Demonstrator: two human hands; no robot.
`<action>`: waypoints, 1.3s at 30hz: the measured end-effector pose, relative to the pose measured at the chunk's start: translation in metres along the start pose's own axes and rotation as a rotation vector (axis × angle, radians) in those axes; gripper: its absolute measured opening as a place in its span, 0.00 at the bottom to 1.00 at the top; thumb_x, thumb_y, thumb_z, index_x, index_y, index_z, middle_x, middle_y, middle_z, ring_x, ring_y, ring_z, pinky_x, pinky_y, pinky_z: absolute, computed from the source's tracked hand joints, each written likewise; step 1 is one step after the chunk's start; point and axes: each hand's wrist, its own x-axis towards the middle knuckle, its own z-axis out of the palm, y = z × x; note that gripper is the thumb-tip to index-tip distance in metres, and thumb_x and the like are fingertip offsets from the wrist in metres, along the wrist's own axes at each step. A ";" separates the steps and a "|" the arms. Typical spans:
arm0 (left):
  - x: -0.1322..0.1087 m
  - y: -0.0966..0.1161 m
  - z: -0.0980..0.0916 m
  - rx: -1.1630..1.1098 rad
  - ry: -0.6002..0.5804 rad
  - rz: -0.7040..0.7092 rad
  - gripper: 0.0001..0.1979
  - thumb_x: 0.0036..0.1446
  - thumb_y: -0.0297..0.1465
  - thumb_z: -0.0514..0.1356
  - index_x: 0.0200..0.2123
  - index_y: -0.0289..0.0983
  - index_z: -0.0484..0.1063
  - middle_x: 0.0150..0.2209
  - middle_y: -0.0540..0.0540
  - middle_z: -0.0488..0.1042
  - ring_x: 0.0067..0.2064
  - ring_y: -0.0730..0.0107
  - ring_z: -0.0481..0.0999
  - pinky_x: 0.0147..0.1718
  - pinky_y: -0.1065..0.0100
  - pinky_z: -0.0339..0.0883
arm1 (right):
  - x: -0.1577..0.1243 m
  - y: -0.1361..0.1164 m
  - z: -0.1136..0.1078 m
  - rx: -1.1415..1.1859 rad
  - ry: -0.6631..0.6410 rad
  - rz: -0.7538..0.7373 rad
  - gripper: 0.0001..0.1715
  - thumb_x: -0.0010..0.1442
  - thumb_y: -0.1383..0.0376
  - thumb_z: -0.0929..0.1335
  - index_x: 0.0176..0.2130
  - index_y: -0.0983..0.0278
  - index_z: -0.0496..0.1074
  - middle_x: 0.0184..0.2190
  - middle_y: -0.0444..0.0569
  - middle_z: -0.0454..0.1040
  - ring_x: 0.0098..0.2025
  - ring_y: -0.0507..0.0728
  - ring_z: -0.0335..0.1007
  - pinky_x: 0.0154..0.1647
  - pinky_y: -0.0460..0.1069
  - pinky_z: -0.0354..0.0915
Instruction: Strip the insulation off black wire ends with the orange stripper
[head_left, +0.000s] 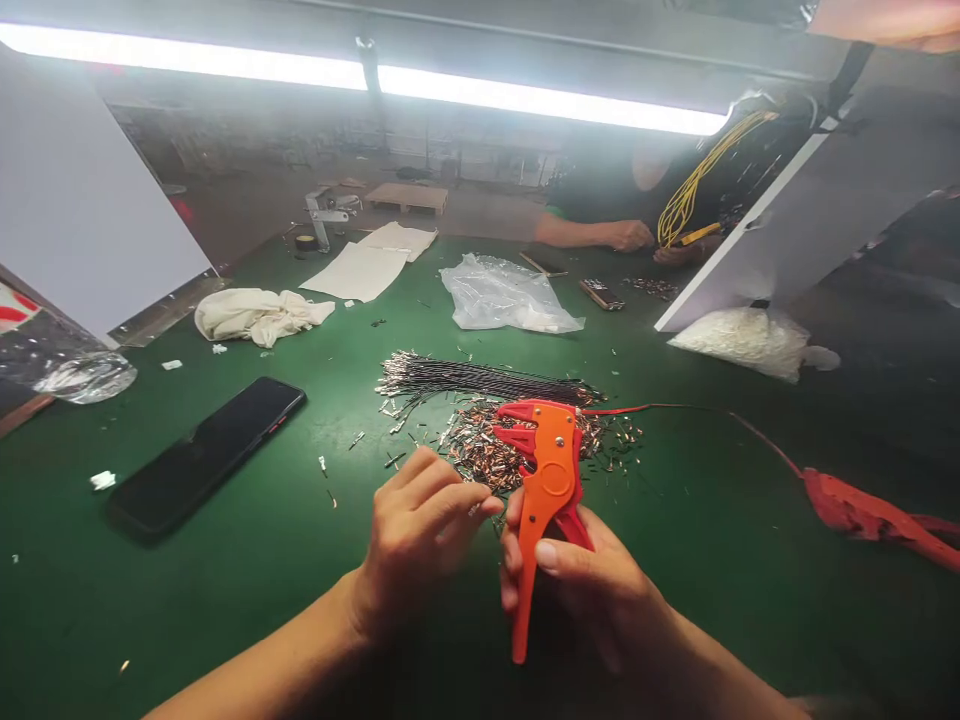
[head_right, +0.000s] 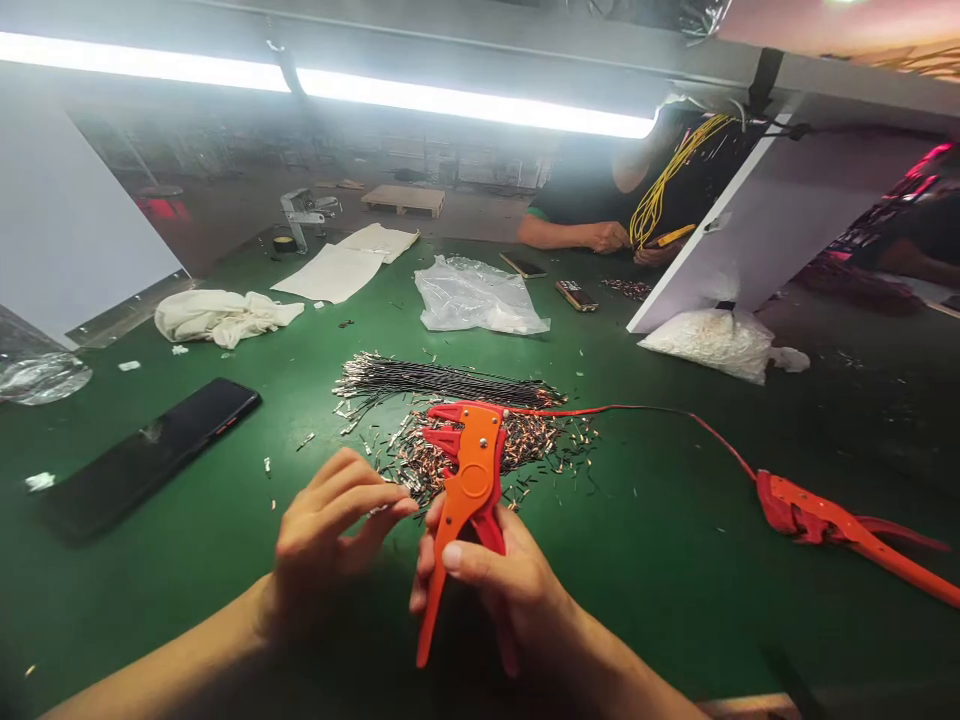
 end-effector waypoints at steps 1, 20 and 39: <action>-0.003 -0.001 0.002 0.032 -0.030 0.046 0.07 0.52 0.24 0.65 0.29 0.44 0.79 0.22 0.48 0.74 0.26 0.69 0.65 0.27 0.68 0.61 | 0.000 -0.001 -0.001 0.001 0.010 0.013 0.17 0.55 0.61 0.72 0.42 0.65 0.69 0.32 0.48 0.73 0.31 0.58 0.75 0.32 0.53 0.71; -0.038 0.037 0.014 0.128 -0.272 0.450 0.07 0.59 0.34 0.62 0.41 0.43 0.75 0.33 0.48 0.82 0.38 0.67 0.78 0.43 0.71 0.72 | 0.002 -0.007 -0.004 0.202 -0.083 0.147 0.17 0.53 0.61 0.72 0.40 0.70 0.74 0.31 0.53 0.77 0.31 0.54 0.73 0.36 0.46 0.67; -0.038 0.034 0.015 0.095 -0.433 0.747 0.19 0.57 0.17 0.52 0.17 0.37 0.68 0.17 0.54 0.59 0.24 0.76 0.62 0.32 0.76 0.63 | -0.011 -0.011 0.000 -0.090 -0.321 0.094 0.21 0.58 0.61 0.70 0.50 0.62 0.67 0.43 0.51 0.70 0.43 0.57 0.65 0.45 0.51 0.60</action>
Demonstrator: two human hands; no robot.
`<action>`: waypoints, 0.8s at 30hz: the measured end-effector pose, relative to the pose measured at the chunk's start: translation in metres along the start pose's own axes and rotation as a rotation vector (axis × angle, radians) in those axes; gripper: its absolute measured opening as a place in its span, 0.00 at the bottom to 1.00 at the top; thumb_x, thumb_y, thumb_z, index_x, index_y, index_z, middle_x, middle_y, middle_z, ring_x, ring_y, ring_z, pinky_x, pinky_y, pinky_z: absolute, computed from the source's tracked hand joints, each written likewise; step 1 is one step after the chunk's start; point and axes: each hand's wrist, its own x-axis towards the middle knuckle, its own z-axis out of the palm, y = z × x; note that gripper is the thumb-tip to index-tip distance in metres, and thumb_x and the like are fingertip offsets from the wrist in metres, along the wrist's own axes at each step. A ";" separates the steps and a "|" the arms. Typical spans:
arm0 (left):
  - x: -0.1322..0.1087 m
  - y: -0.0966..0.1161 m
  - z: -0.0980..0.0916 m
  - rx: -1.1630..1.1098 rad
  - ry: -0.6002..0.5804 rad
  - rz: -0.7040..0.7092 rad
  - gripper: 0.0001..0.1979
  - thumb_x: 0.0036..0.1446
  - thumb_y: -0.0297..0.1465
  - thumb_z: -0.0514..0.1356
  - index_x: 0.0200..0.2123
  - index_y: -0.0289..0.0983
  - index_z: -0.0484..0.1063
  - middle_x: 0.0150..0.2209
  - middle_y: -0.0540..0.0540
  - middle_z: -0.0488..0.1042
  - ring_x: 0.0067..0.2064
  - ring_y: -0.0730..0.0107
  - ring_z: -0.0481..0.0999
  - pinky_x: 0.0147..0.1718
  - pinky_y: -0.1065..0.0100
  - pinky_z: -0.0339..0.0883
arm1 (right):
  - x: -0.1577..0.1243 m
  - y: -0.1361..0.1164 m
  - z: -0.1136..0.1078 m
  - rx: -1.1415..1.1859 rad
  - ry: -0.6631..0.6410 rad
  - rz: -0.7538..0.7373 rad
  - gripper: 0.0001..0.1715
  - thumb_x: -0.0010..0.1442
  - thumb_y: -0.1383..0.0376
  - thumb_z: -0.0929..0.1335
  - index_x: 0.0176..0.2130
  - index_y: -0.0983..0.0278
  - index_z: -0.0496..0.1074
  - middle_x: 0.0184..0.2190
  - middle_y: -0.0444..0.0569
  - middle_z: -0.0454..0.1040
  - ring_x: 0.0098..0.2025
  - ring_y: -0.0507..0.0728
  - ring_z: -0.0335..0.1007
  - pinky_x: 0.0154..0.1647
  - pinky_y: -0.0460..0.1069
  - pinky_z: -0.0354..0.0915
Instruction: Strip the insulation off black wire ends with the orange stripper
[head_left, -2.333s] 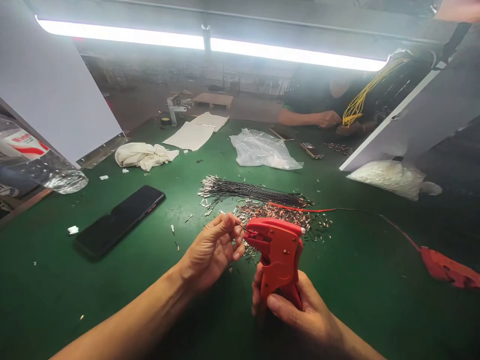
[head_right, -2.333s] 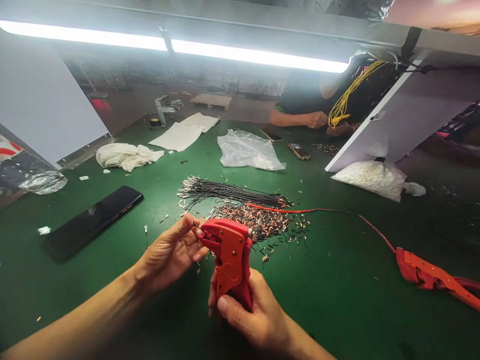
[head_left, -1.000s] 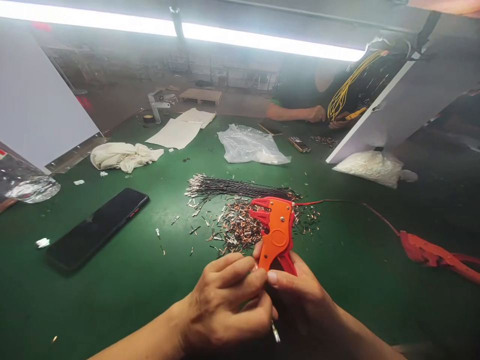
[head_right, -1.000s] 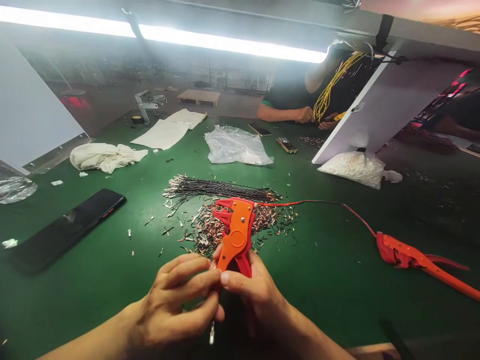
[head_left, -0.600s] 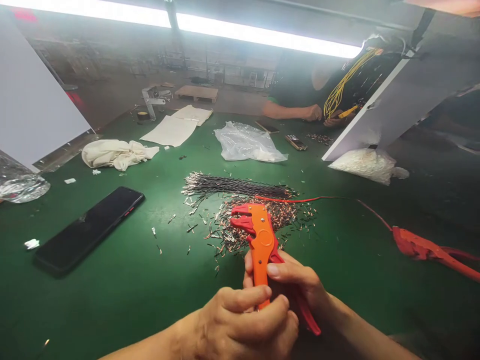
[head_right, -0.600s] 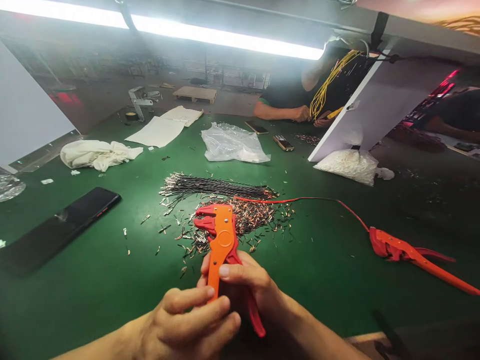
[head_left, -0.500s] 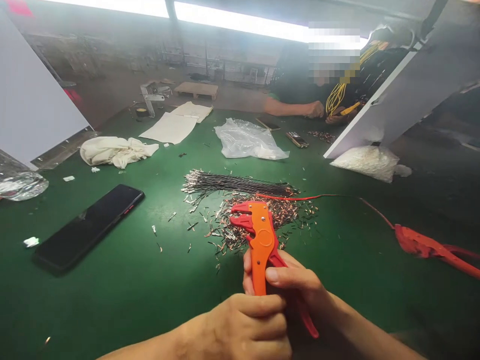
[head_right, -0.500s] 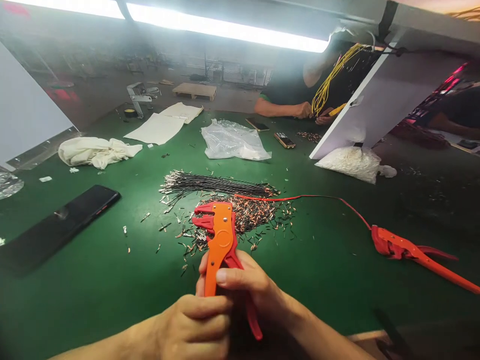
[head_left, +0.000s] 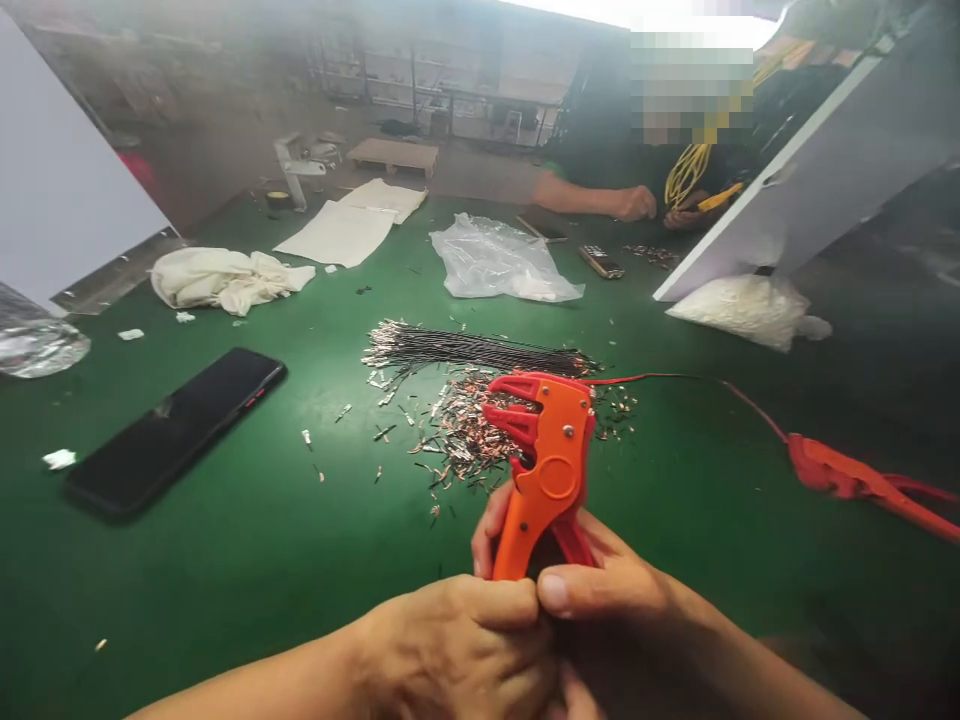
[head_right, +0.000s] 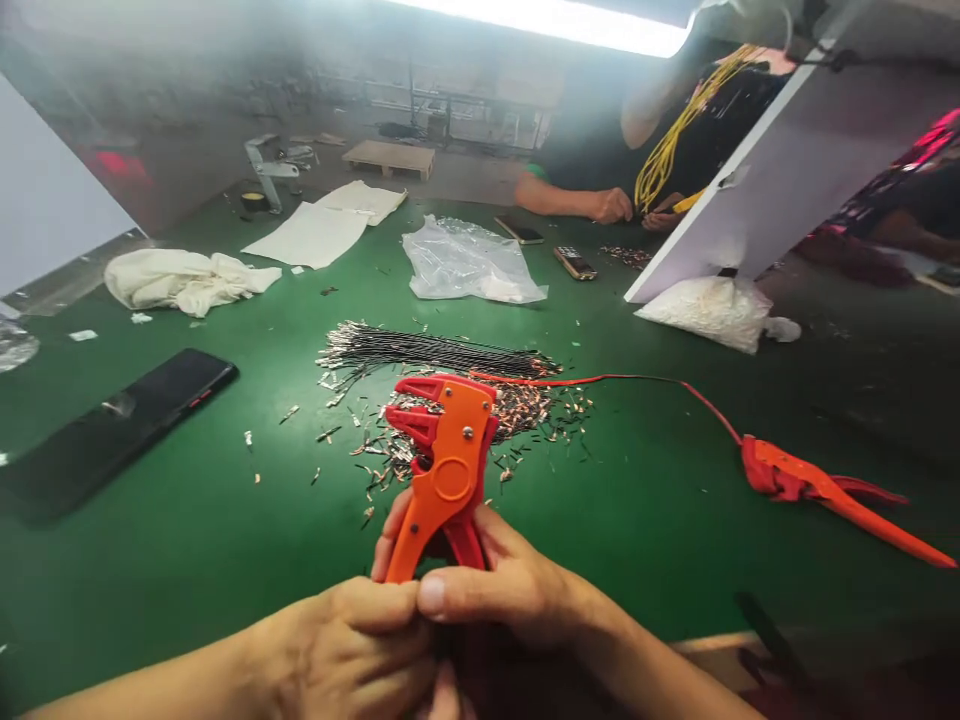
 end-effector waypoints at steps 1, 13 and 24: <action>0.001 0.000 0.001 -0.008 0.031 -0.014 0.20 0.57 0.16 0.50 0.17 0.37 0.68 0.17 0.54 0.59 0.24 0.76 0.61 0.32 0.76 0.63 | 0.000 0.001 0.000 -0.001 -0.013 -0.012 0.22 0.58 0.61 0.71 0.51 0.62 0.67 0.43 0.51 0.70 0.43 0.57 0.66 0.44 0.51 0.60; -0.010 0.000 0.012 -0.042 -0.034 0.048 0.14 0.56 0.20 0.55 0.21 0.39 0.69 0.20 0.53 0.68 0.25 0.74 0.65 0.38 0.73 0.67 | 0.003 0.002 -0.001 0.011 -0.038 0.042 0.29 0.59 0.60 0.71 0.57 0.59 0.62 0.43 0.49 0.70 0.42 0.55 0.67 0.43 0.51 0.61; 0.000 -0.005 0.012 -0.112 0.220 -0.041 0.09 0.55 0.22 0.59 0.24 0.36 0.71 0.20 0.53 0.66 0.24 0.77 0.65 0.37 0.74 0.69 | 0.007 0.003 0.003 0.107 0.008 0.017 0.26 0.60 0.57 0.70 0.55 0.61 0.65 0.48 0.53 0.71 0.49 0.59 0.67 0.52 0.54 0.59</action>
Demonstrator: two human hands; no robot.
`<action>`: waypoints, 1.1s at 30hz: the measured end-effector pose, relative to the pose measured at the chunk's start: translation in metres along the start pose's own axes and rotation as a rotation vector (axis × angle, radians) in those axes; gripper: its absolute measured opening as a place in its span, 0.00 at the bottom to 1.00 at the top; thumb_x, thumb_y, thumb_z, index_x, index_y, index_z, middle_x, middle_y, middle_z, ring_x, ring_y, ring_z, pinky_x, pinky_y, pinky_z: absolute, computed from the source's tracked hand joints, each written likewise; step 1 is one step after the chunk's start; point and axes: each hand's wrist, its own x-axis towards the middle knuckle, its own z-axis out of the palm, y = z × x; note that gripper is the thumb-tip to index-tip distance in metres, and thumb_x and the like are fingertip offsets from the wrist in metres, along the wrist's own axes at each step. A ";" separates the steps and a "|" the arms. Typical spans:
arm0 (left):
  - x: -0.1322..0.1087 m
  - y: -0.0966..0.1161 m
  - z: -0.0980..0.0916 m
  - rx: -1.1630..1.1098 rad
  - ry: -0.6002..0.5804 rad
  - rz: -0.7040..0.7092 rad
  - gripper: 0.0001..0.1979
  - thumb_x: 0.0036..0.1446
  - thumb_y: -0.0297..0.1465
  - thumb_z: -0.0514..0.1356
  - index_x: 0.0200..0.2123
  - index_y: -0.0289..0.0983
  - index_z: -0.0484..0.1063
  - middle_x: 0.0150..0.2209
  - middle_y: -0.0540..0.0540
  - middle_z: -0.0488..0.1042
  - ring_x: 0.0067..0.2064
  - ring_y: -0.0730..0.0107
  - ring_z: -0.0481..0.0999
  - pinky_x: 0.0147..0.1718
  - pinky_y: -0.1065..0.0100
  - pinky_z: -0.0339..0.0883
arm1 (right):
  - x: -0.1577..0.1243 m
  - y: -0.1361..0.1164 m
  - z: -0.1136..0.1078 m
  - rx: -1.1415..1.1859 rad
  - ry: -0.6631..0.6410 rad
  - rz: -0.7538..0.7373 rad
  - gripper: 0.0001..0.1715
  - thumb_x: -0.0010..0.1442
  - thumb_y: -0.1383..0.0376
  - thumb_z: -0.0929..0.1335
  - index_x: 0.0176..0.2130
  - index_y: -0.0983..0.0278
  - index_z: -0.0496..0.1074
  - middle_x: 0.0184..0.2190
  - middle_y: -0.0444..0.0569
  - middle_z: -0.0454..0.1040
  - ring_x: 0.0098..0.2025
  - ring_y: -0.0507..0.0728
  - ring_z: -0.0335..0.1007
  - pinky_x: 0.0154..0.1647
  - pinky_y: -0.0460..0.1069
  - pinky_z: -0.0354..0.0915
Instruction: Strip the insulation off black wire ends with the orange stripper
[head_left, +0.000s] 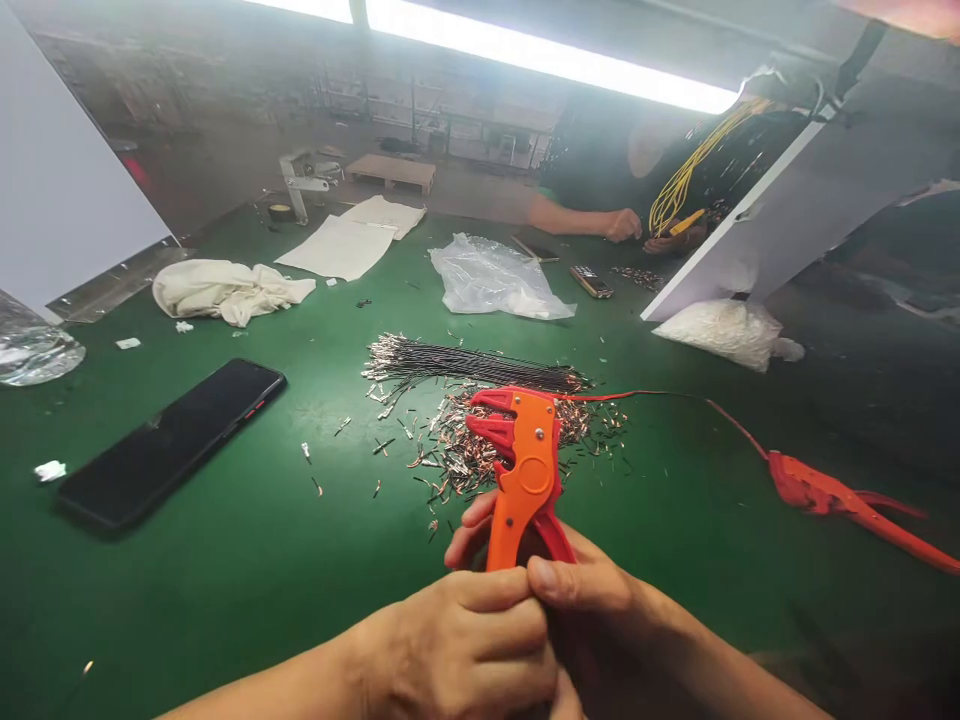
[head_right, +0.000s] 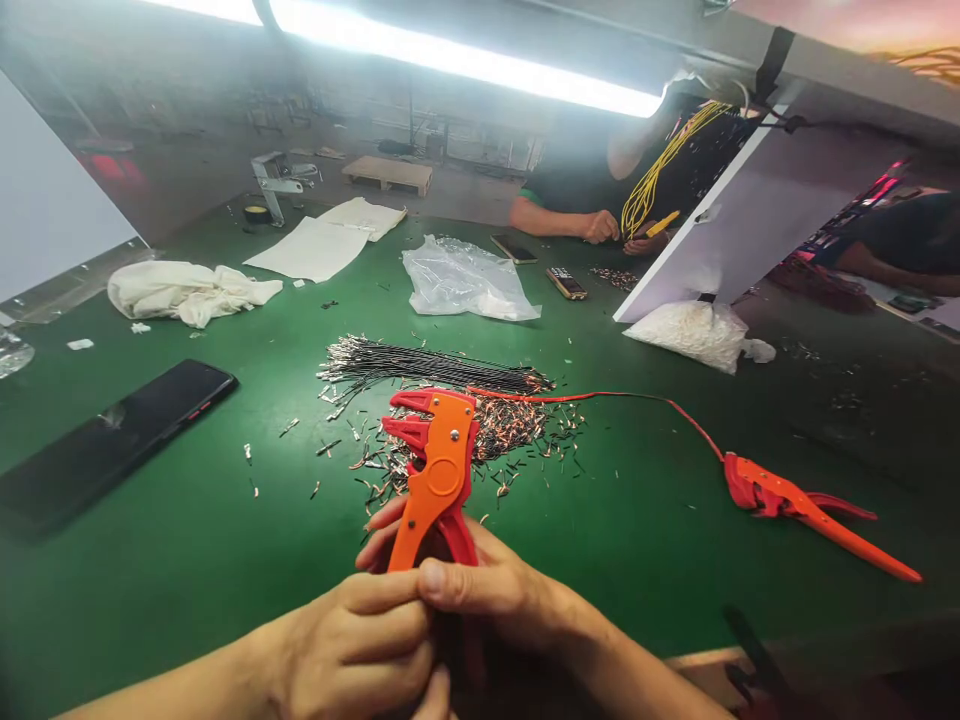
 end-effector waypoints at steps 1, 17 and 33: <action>0.004 0.004 -0.001 0.045 0.057 -0.030 0.06 0.57 0.25 0.60 0.28 0.35 0.74 0.23 0.51 0.70 0.25 0.76 0.67 0.35 0.74 0.69 | 0.000 -0.001 0.000 0.001 0.033 -0.020 0.25 0.59 0.59 0.70 0.54 0.62 0.66 0.50 0.55 0.71 0.51 0.60 0.67 0.54 0.55 0.59; 0.015 -0.020 -0.029 -0.146 0.376 -0.874 0.08 0.59 0.29 0.62 0.40 0.44 0.80 0.26 0.50 0.67 0.33 0.70 0.67 0.31 0.69 0.65 | 0.006 0.002 -0.004 -0.108 0.174 -0.156 0.21 0.56 0.60 0.69 0.47 0.68 0.70 0.29 0.50 0.75 0.28 0.55 0.69 0.29 0.49 0.65; 0.014 -0.027 -0.027 -0.560 0.482 -1.242 0.11 0.58 0.41 0.63 0.36 0.43 0.82 0.26 0.49 0.72 0.36 0.68 0.69 0.42 0.64 0.65 | 0.001 -0.003 -0.007 0.001 0.103 -0.113 0.27 0.54 0.62 0.66 0.53 0.67 0.68 0.30 0.52 0.77 0.28 0.57 0.72 0.27 0.51 0.69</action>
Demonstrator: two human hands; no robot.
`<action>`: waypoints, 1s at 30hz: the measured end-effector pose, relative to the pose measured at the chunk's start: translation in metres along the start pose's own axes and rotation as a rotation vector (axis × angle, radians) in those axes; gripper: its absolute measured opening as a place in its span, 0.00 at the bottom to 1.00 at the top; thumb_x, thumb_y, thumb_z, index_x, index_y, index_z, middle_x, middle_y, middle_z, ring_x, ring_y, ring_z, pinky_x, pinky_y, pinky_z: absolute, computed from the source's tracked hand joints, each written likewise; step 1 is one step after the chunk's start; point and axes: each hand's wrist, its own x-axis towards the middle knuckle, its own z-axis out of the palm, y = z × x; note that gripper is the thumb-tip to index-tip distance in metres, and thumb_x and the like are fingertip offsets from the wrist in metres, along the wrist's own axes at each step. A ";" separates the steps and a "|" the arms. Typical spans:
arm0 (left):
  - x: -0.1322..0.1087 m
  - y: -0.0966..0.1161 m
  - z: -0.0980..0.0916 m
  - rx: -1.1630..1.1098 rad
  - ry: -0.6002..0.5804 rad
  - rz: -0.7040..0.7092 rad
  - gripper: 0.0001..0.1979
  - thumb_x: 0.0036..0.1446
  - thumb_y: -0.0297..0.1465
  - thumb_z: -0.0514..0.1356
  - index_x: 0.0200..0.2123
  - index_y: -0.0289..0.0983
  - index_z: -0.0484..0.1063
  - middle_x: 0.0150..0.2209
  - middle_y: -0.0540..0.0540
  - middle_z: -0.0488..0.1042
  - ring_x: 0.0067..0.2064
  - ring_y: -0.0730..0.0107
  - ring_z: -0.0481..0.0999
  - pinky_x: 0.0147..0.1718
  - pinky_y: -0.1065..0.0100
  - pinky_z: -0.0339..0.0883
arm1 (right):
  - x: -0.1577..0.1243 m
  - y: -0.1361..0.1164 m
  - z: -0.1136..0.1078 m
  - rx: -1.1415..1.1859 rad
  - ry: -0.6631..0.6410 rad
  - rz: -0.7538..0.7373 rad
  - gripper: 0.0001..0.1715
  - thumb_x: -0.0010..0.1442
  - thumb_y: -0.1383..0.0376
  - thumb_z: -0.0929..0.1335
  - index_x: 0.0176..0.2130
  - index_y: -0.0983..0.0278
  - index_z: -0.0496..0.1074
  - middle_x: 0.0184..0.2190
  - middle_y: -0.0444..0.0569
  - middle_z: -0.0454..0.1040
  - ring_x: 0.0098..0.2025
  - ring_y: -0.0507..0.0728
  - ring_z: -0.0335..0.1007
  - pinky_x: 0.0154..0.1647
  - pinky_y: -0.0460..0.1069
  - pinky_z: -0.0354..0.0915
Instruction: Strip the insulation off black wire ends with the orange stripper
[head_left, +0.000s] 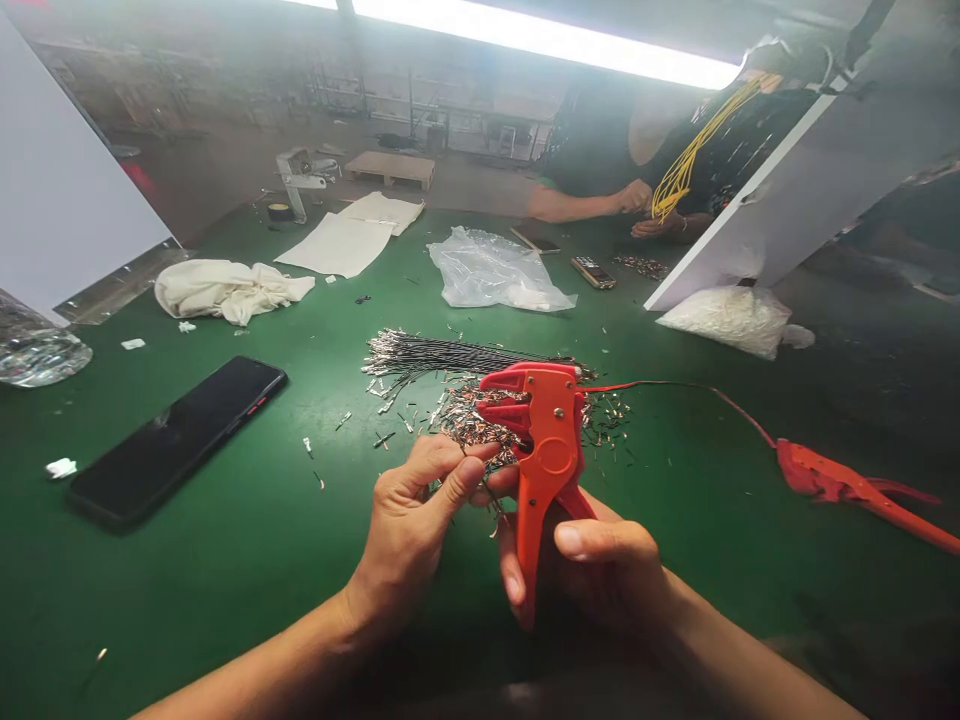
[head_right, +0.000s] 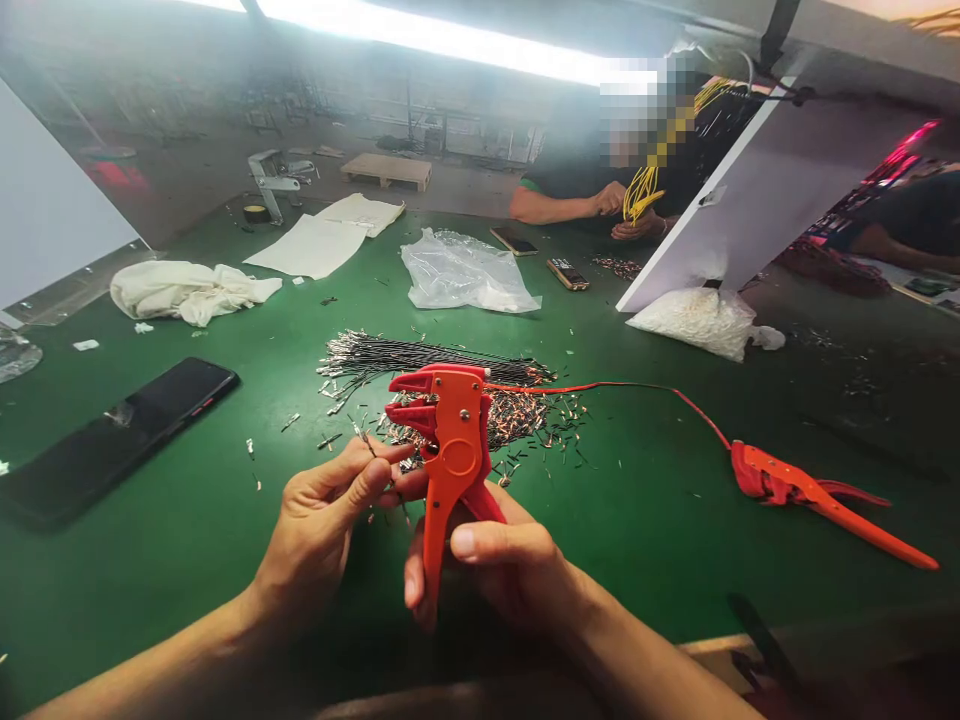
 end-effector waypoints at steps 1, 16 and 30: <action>0.001 0.001 -0.001 0.018 -0.003 0.016 0.11 0.58 0.41 0.63 0.36 0.43 0.82 0.25 0.49 0.72 0.35 0.68 0.69 0.41 0.65 0.65 | 0.000 0.000 -0.001 0.004 0.002 0.008 0.28 0.54 0.62 0.66 0.54 0.67 0.67 0.28 0.52 0.77 0.27 0.57 0.72 0.27 0.51 0.68; 0.004 0.003 -0.002 -0.036 -0.031 -0.065 0.09 0.57 0.38 0.64 0.31 0.38 0.78 0.28 0.49 0.76 0.32 0.70 0.74 0.34 0.69 0.67 | -0.001 0.000 -0.004 0.151 0.028 0.067 0.28 0.55 0.61 0.63 0.55 0.68 0.66 0.26 0.52 0.77 0.26 0.59 0.73 0.26 0.52 0.69; 0.000 0.017 -0.014 0.646 0.021 0.925 0.05 0.58 0.24 0.60 0.33 0.40 0.70 0.27 0.51 0.76 0.32 0.70 0.70 0.33 0.67 0.67 | 0.002 0.007 0.003 0.108 0.090 -0.030 0.27 0.50 0.69 0.66 0.52 0.65 0.66 0.36 0.52 0.78 0.32 0.58 0.75 0.31 0.52 0.71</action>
